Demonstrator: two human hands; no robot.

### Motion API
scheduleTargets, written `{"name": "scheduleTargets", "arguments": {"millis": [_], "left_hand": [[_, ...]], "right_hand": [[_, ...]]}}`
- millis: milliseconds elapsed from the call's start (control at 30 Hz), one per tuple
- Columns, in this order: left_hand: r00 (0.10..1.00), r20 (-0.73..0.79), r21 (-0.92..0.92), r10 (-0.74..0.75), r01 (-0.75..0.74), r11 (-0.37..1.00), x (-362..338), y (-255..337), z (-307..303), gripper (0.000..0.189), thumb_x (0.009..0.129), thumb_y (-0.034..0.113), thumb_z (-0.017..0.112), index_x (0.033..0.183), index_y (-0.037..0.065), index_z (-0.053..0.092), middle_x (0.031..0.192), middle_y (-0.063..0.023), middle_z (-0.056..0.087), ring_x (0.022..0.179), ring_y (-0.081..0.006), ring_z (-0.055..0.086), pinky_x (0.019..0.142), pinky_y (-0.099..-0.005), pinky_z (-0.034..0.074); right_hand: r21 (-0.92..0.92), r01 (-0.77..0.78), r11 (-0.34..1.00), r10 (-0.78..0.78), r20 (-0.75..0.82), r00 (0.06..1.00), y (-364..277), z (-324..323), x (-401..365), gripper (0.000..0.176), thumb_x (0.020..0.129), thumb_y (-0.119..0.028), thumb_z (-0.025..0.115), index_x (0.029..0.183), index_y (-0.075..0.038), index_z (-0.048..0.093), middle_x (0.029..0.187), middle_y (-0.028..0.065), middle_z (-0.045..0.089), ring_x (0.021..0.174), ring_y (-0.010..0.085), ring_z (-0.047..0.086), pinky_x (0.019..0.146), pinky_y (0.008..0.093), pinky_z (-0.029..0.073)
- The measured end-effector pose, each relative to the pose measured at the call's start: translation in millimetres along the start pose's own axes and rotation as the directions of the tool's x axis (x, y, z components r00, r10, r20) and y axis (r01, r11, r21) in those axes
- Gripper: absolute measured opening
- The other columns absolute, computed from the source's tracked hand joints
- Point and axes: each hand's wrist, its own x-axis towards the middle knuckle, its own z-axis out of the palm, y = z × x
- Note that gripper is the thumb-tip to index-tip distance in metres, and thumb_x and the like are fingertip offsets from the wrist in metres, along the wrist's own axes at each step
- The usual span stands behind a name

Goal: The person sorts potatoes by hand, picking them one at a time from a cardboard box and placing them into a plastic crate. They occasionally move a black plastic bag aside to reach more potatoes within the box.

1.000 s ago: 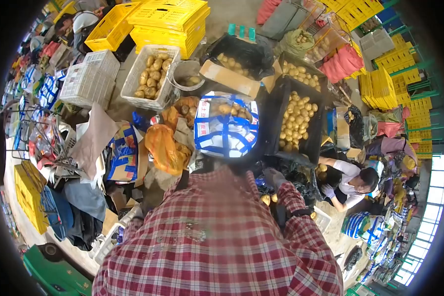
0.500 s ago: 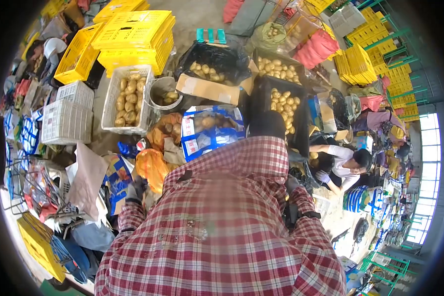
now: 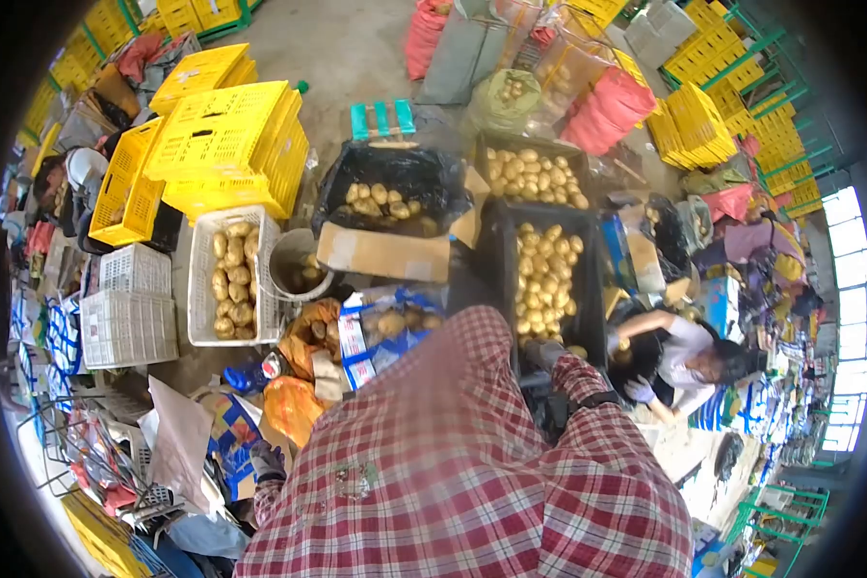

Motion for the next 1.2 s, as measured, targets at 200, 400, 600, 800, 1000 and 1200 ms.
{"name": "scheduleTargets", "arguments": {"millis": [200,400,600,800,1000,1200], "left_hand": [[0.897,0.327,-0.829,-0.298,0.424,0.365,210.2,274.3,31.0,0.021,0.090,0.015,0.058,0.110,0.010,0.057,0.104,-0.0043,0.062,0.080,-0.0150,0.058,0.062,-0.0260,0.049],[0.772,0.627,-0.367,-0.107,0.414,0.833,397.7,586.2,109.5,0.033,0.099,0.021,0.058,0.126,0.003,0.055,0.110,-0.0029,0.062,0.100,-0.0116,0.058,0.086,-0.0259,0.049],[0.893,0.432,-0.579,-0.129,0.384,0.719,472.6,642.0,116.5,0.034,0.100,0.020,0.055,0.128,0.001,0.055,0.109,-0.0044,0.063,0.096,-0.0132,0.060,0.085,-0.0267,0.049],[0.863,0.254,-0.194,-0.436,0.487,0.851,456.0,510.5,59.4,0.033,0.094,0.033,0.062,0.115,0.008,0.059,0.096,-0.0015,0.063,0.079,-0.0133,0.059,0.064,-0.0283,0.048],[0.588,0.481,-0.374,-0.650,0.809,0.454,446.2,398.5,40.2,0.023,0.095,0.030,0.057,0.112,0.014,0.055,0.092,-0.0030,0.058,0.075,-0.0221,0.059,0.056,-0.0398,0.044],[0.690,0.561,-0.412,-0.457,0.712,0.568,549.9,461.6,152.2,0.023,0.092,0.031,0.062,0.106,0.012,0.059,0.080,0.0000,0.057,0.064,-0.0180,0.055,0.054,-0.0320,0.043]], "right_hand": [[-0.106,0.073,0.992,-0.054,0.175,0.983,-37.0,-57.0,200.6,0.025,0.090,-0.034,0.060,0.101,-0.012,0.065,0.087,0.0054,0.065,0.070,0.0196,0.062,0.057,0.0356,0.051],[0.210,-0.093,0.973,0.037,0.258,0.966,-30.8,-98.5,309.9,0.033,0.093,-0.030,0.060,0.122,-0.013,0.059,0.094,0.0055,0.066,0.075,0.0193,0.063,0.060,0.0356,0.053],[0.431,-0.305,0.849,0.182,0.304,0.935,-115.5,-187.9,311.6,0.022,0.091,-0.030,0.060,0.106,-0.015,0.058,0.081,0.0028,0.063,0.068,0.0186,0.060,0.058,0.0370,0.050],[0.762,-0.474,0.441,-0.167,0.589,0.791,-104.0,-244.0,372.8,0.013,0.095,-0.035,0.053,0.095,-0.022,0.055,0.069,0.0019,0.053,0.057,0.0217,0.051,0.048,0.0384,0.040],[0.769,-0.225,0.598,-0.115,0.360,0.926,-103.1,-267.3,396.6,0.025,0.099,-0.037,0.048,0.117,-0.022,0.057,0.080,0.0058,0.060,0.062,0.0236,0.059,0.053,0.0425,0.049],[0.749,-0.179,0.638,0.148,0.109,0.983,-94.0,-275.6,362.6,0.026,0.096,-0.035,0.054,0.115,-0.017,0.057,0.081,0.0071,0.062,0.061,0.0230,0.060,0.051,0.0375,0.051]]}}
